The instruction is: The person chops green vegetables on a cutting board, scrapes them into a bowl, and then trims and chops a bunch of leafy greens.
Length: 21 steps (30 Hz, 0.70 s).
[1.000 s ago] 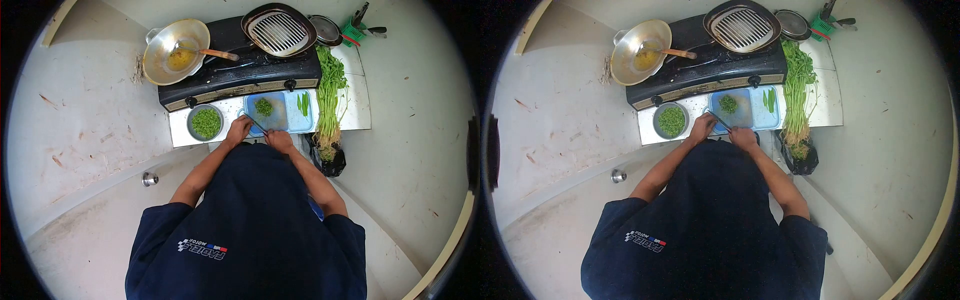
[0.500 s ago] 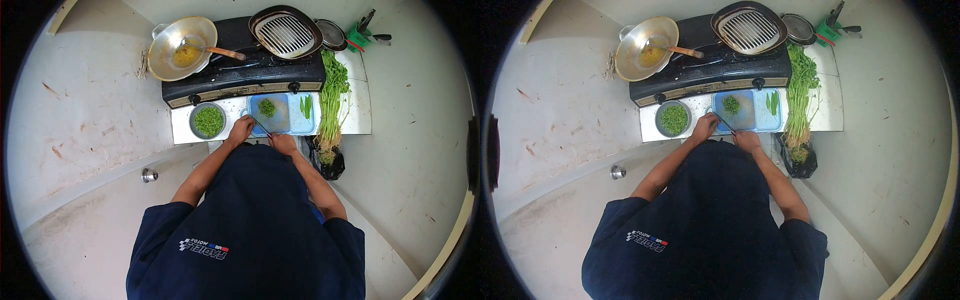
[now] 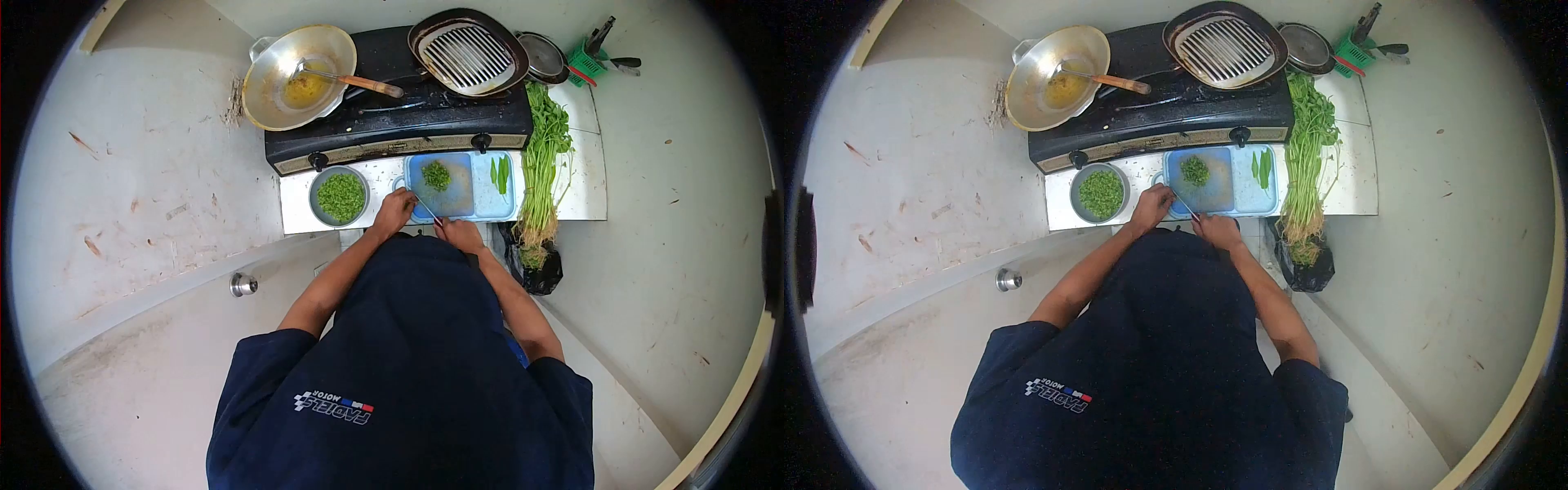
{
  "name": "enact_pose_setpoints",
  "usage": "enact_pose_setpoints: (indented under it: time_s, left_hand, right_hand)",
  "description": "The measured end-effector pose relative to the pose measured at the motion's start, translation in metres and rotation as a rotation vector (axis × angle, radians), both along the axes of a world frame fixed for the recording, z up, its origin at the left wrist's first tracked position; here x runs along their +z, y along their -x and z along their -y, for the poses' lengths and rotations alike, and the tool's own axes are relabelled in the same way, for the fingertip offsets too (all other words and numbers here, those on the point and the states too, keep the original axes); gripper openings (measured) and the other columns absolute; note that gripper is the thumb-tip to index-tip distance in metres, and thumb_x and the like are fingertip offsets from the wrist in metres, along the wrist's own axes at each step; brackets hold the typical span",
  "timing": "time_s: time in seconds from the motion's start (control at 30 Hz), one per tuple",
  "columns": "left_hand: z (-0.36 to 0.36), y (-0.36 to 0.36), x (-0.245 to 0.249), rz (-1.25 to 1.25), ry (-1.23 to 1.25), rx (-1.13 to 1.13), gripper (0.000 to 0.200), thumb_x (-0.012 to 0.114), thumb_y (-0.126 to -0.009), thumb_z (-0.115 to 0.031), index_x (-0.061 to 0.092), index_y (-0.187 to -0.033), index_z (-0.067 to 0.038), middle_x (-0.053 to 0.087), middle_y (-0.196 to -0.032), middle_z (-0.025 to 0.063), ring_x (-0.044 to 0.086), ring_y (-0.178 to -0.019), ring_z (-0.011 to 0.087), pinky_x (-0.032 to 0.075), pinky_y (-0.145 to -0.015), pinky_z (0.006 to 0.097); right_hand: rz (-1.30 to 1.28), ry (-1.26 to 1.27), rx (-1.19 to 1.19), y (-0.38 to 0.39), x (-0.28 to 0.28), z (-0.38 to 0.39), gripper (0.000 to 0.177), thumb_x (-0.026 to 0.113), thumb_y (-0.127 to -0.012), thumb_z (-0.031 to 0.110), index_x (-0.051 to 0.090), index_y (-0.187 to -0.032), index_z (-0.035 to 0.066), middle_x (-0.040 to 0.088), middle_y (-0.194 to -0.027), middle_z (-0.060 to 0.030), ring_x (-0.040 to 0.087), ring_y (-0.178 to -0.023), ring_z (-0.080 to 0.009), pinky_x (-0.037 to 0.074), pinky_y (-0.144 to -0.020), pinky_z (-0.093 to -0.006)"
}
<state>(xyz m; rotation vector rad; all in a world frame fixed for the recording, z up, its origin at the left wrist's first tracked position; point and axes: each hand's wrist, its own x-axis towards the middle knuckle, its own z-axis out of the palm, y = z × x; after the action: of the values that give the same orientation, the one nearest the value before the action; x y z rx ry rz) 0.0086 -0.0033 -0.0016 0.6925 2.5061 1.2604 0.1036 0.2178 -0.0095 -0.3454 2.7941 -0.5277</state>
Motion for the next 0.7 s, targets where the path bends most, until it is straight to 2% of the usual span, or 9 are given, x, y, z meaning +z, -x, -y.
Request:
enact_pose_setpoints:
  time_s: [0.1,0.2,0.33,0.53,0.63,0.7]
  left_hand:
    - [-0.001,-0.001,-0.002,0.008,-0.033,0.024,0.010,0.070,-0.087,-0.004,0.071,-0.097,-0.001,0.068,-0.092,0.0180,0.068,-0.086,0.0397,0.054,-0.078,0.0465]
    - [-0.002,-0.002,0.002,0.032,0.055,0.007,0.009,0.065,-0.087,0.001,0.069,-0.096,0.002,0.066,-0.092,0.0197,0.068,-0.087,0.0404,0.055,-0.079,0.0469]
    - [-0.002,-0.002,0.001,-0.039,0.004,-0.004,0.008,0.065,-0.087,0.001,0.069,-0.094,0.001,0.066,-0.092,0.0193,0.068,-0.085,0.0404,0.055,-0.077,0.0467]
    - [-0.001,-0.003,0.001,0.000,-0.037,0.030,0.010,0.066,-0.086,0.003,0.068,-0.095,0.002,0.066,-0.091,0.0190,0.068,-0.085,0.0398,0.055,-0.078,0.0458]
    - [-0.002,-0.002,0.002,0.038,-0.060,0.064,0.011,0.067,-0.085,0.004,0.068,-0.096,0.002,0.066,-0.089,0.0186,0.069,-0.085,0.0385,0.056,-0.078,0.0450]
    - [-0.003,-0.003,0.002,0.055,-0.058,0.085,0.012,0.067,-0.084,0.004,0.068,-0.096,0.001,0.066,-0.087,0.0183,0.069,-0.084,0.0375,0.056,-0.078,0.0446]
  right_hand:
    - [0.022,0.019,-0.003,0.000,-0.002,0.002,0.046,0.051,-0.104,0.044,0.070,-0.093,0.003,0.071,-0.071,-0.0216,0.072,-0.063,-0.0391,0.059,-0.059,-0.0524]
    - [0.047,0.040,-0.023,0.001,-0.007,0.004,0.045,0.052,-0.103,0.043,0.070,-0.093,0.003,0.071,-0.072,-0.0220,0.073,-0.065,-0.0394,0.059,-0.061,-0.0526]
    - [0.012,0.043,-0.015,0.009,-0.009,0.010,0.043,0.053,-0.103,0.041,0.070,-0.091,0.003,0.072,-0.073,-0.0217,0.073,-0.067,-0.0393,0.059,-0.064,-0.0530]
    - [-0.017,0.068,-0.032,0.008,-0.008,0.008,0.043,0.054,-0.102,0.041,0.068,-0.090,0.001,0.072,-0.071,-0.0205,0.073,-0.066,-0.0398,0.059,-0.063,-0.0531]
    - [-0.056,0.006,-0.066,0.002,-0.008,0.005,0.041,0.057,-0.102,0.039,0.069,-0.087,0.002,0.068,-0.065,-0.0210,0.070,-0.060,-0.0401,0.056,-0.057,-0.0524]
    - [-0.027,0.003,-0.079,0.002,-0.008,0.004,0.042,0.055,-0.102,0.040,0.068,-0.090,0.002,0.070,-0.067,-0.0206,0.071,-0.063,-0.0401,0.058,-0.060,-0.0523]
